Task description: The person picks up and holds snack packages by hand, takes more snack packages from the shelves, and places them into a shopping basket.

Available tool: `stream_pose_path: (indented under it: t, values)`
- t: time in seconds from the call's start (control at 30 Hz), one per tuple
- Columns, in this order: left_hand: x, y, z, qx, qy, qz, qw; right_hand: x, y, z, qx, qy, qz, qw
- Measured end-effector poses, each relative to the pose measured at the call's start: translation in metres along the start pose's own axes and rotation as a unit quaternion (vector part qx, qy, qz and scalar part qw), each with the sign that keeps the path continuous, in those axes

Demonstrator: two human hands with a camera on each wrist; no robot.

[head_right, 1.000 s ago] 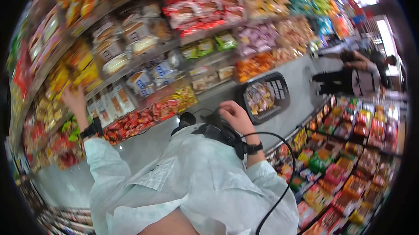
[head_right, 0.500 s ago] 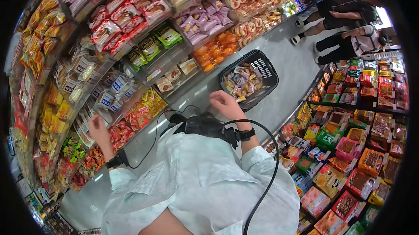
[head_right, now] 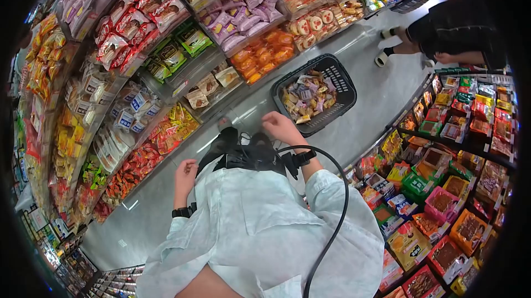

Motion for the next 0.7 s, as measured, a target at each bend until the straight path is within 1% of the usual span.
stream_pose_path:
  t: [0.03, 0.17, 0.27, 0.4, 0.47, 0.53, 0.57, 0.63, 0.7]
  values:
    - [0.002, 0.001, 0.0, 0.005, -0.011, -0.01, 1.0, -0.001, 0.003, -0.001, 0.002, -0.003, 0.003, 1.0]
    - [0.0, 0.024, -0.022, -0.026, -0.008, 0.004, 1.0, -0.001, 0.015, 0.008, 0.007, -0.022, 0.002, 1.0]
    - [-0.004, 0.049, -0.033, -0.043, 0.009, 0.038, 0.998, 0.005, 0.016, 0.023, 0.004, -0.035, -0.025, 0.999]
    - [-0.023, 0.095, -0.022, -0.065, 0.015, 0.107, 0.992, 0.025, 0.014, 0.032, -0.03, -0.035, -0.08, 0.996]
    - [-0.032, 0.121, -0.023, -0.063, 0.004, 0.143, 0.988, 0.029, 0.021, 0.01, -0.046, -0.019, -0.105, 0.993]
    - [-0.04, 0.139, -0.029, -0.044, -0.027, 0.171, 0.984, 0.039, 0.021, 0.012, -0.068, -0.017, -0.13, 0.989]
    - [-0.038, 0.142, -0.033, -0.045, -0.016, 0.173, 0.984, 0.043, 0.018, 0.005, -0.108, -0.002, -0.122, 0.987]
    - [-0.04, 0.149, -0.065, -0.055, 0.006, 0.177, 0.983, 0.051, 0.021, -0.011, -0.117, 0.031, -0.141, 0.983]
    - [-0.036, 0.162, -0.069, -0.06, 0.02, 0.177, 0.982, 0.056, 0.028, -0.04, -0.133, 0.063, -0.152, 0.977]
Point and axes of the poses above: each hand's wrist, its own y-axis towards the middle knuckle, its own x-axis out of the back of the hand, z = x × y, the point moved 10 cm from there along y, towards the middle knuckle, and after that the axes turned 13 degrees about -y, right-handed, at the moved point
